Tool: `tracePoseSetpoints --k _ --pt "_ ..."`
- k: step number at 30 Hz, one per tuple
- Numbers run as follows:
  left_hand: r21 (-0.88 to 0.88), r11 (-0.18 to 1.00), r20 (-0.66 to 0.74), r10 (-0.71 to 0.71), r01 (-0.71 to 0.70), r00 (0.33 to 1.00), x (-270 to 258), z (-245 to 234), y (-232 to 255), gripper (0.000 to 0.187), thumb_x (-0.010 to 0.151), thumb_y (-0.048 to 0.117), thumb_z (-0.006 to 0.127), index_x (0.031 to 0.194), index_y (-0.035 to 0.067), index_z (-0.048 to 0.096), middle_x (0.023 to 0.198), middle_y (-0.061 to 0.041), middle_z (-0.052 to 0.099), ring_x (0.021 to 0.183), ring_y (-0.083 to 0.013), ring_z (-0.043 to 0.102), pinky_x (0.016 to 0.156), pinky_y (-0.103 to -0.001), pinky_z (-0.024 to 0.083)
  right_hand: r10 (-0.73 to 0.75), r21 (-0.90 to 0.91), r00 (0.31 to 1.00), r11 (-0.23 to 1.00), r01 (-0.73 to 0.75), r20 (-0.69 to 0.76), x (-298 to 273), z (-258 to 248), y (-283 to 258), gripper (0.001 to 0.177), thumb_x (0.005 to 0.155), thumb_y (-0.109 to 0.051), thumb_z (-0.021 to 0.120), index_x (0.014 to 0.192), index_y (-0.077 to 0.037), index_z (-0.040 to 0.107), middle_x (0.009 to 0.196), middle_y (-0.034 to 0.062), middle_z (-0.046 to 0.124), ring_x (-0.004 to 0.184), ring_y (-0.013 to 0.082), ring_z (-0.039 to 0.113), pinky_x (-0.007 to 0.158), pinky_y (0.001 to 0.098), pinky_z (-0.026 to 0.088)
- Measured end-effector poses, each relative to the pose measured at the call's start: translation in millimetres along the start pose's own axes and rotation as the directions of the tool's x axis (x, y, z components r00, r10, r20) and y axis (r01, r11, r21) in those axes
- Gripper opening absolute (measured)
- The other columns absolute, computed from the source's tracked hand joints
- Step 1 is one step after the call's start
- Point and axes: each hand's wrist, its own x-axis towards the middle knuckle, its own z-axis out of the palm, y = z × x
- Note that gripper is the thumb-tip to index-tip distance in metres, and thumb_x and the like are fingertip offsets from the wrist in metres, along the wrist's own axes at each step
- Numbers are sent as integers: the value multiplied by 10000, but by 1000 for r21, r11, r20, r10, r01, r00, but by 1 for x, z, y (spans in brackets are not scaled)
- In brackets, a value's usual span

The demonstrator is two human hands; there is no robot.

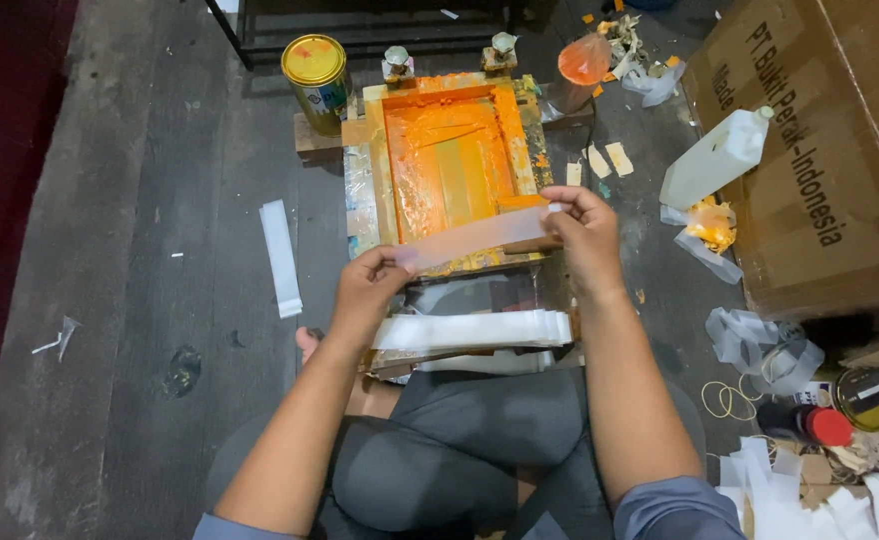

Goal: The person sits on the floor and uses a squeegee to spread orange ink across a screen printing frame. They then pick up a white strip of material, inspect it, and place it onto the frame before repeating the ink spreading process.

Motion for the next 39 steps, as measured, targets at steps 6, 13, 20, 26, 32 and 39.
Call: tracePoseSetpoints --k 6,13,20,26,32,39 --pt "-250 963 -103 81 -104 991 15 -14 -20 124 905 94 733 1029 82 723 828 12 598 822 -77 631 835 -221 540 34 -151 981 988 -5 192 -9 6 -5 344 740 41 614 1047 -16 760 767 56 641 663 106 585 591 234 522" --pt "-460 880 -102 75 -114 992 5 -12 8 93 939 147 717 989 106 651 870 -34 691 818 -133 697 841 -239 556 128 -335 869 941 45 478 -20 14 -12 283 783 -58 649 1033 -24 778 815 65 638 776 156 577 709 309 498" --pt "-469 874 -113 83 -127 990 -5 -8 17 101 937 143 737 974 107 650 838 -25 691 792 -106 688 832 -241 553 232 -444 738 891 101 634 -42 39 -22 233 779 -16 668 982 -48 778 766 47 643 708 154 546 673 296 470" --pt "-418 897 -116 102 -142 988 -9 0 14 114 910 119 769 975 76 686 821 -38 688 785 -113 679 822 -264 567 156 -371 714 916 155 683 -49 55 -2 145 814 -59 725 947 -80 779 709 28 647 634 126 515 596 262 456" --pt "-212 971 -41 105 -111 994 -7 4 0 137 887 103 807 1001 64 742 835 -19 704 789 -73 653 808 -252 573 96 -270 764 957 105 639 -52 59 12 90 844 -87 753 932 -78 764 661 10 627 571 81 520 543 221 465" --pt "13 998 102 62 -64 993 -12 13 0 322 821 71 863 1127 36 768 841 -73 744 748 -67 666 755 -254 602 76 -19 875 997 -76 478 -45 56 38 188 865 -50 788 963 -63 628 744 24 636 617 93 665 595 219 599"
